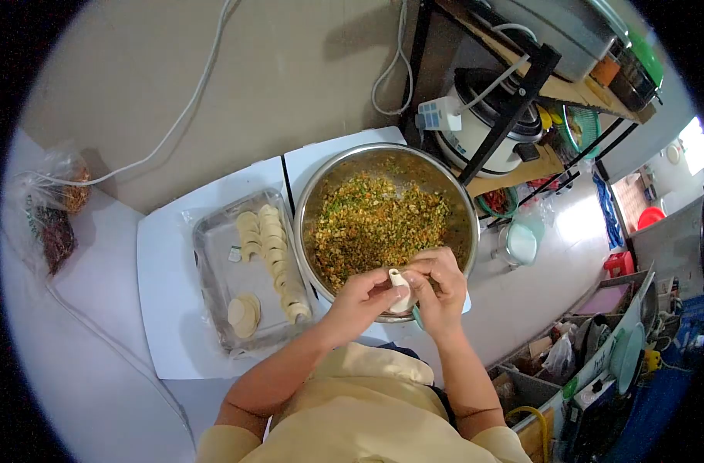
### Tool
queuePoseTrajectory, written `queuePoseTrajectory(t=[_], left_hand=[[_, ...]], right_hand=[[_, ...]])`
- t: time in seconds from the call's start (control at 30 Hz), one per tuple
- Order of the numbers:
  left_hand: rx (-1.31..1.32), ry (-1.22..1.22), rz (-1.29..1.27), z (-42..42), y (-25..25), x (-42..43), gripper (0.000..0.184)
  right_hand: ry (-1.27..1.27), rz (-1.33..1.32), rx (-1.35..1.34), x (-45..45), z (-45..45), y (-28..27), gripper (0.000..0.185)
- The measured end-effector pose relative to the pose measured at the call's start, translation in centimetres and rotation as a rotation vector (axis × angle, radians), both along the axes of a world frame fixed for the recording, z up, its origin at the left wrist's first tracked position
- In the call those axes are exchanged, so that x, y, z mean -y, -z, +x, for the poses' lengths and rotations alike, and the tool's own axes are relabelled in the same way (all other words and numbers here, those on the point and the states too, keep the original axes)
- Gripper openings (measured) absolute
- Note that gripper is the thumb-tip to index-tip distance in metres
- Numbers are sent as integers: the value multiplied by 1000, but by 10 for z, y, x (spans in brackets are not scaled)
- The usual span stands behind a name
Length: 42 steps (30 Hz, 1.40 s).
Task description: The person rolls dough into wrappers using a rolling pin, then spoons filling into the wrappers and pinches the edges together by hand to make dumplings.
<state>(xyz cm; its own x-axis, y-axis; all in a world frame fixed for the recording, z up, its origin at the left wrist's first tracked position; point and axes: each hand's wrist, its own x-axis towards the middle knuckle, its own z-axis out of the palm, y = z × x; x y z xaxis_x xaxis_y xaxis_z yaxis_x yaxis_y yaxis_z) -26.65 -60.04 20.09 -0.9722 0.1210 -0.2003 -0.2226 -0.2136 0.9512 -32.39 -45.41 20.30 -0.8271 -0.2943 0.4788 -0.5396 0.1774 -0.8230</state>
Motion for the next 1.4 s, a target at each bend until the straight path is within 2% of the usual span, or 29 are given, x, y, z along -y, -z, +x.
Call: queuePoseTrajectory(t=[0.1, 0.17, 0.23, 0.3, 0.4, 0.47, 0.53, 0.73, 0.8, 0.93, 1.03, 1.1, 1.13, 1.2, 1.23, 1.3, 1.4], left_hand=[[-59, -10, -54, 0, -2, 1, 16], [-92, 21, -94, -1, 0, 2, 15], [-78, 30, -91, -1, -4, 1, 15], [-64, 40, -88, -1, -4, 0, 15], [-66, 1, -64, -1, -2, 1, 15], [-42, 54, -151, -1, -8, 4, 15], [-29, 59, -107, -1, -7, 3, 15], [26, 78, 0, -1, -5, 6, 19], [51, 77, 25, -1, -6, 8, 21], [68, 126, -9, -2, -8, 9, 21], [102, 119, -18, -2, -11, 11, 21], [138, 125, -22, -3, -11, 12, 23], [133, 119, -18, -3, -10, 12, 23], [130, 115, -13, -3, -6, 13, 23], [114, 146, -16, -3, -3, 14, 23], [101, 178, -19, -2, 0, 14, 23], [23, 112, -137, -2, -1, 15, 19]], right_hand=[[-43, 4, 84, 0, 1, -10, 5], [-37, 36, 11, 0, -1, -7, 5], [-28, 67, -64, 0, -1, -4, 5], [5, 17, 60, 3, 2, -2, 6], [-80, -30, 85, 2, -1, -6, 5], [-81, 30, 25, 0, -3, -5, 7], [-77, 90, -37, -1, -2, -4, 9], [-67, -49, 172, 2, 0, -1, 7], [-167, 47, 62, -1, -4, -4, 7], [-129, 108, 80, -1, -4, -1, 13], [-124, 66, 138, 1, -2, 1, 13], [-160, -157, 372, 6, 0, -2, 7], [-160, -157, 372, 5, -1, -2, 7], [-162, 13, 201, 2, -5, 0, 6], [-161, 13, 202, 2, -5, -1, 6], [-135, 125, 40, 2, -5, -3, 8], [-166, 162, 64, 1, -3, -3, 13]])
